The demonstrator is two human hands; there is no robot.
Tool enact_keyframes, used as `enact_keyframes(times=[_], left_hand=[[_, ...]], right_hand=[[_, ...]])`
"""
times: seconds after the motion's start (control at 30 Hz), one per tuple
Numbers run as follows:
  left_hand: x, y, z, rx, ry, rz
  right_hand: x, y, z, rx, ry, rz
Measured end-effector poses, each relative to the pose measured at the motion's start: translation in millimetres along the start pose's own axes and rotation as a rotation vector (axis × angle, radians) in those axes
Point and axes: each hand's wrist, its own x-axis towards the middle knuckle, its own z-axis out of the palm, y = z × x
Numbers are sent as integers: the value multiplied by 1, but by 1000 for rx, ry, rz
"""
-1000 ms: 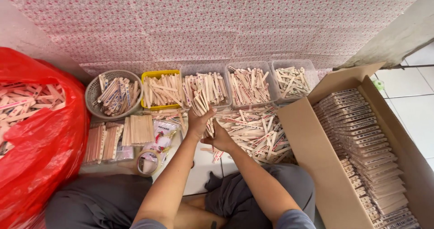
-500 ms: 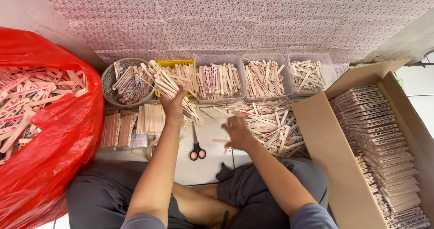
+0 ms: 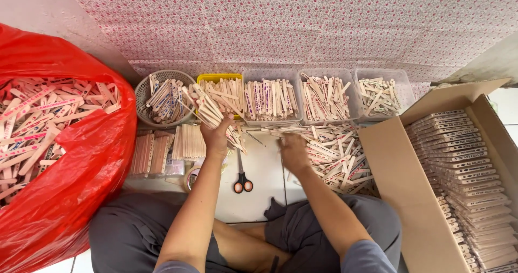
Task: The person sits on the floor and sorts ice cream sticks from a large red bag into smaller plastic bags. They gather sticks, align them, and place them into packaging, occasionally using scissors and tape nearby.
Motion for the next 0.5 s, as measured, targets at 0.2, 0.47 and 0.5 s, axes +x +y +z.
enact_keyframes(times=[0.2,0.47,0.5], left_hand=[[8,23,-13,-5,73,43],[24,26,-46,1,143,80],[25,29,-42,-17,153,76]], right_hand=[[36,-91,8,176,-202,-117],[62,-102,104,347,26,203],[64,-96,99,458,-6,304]])
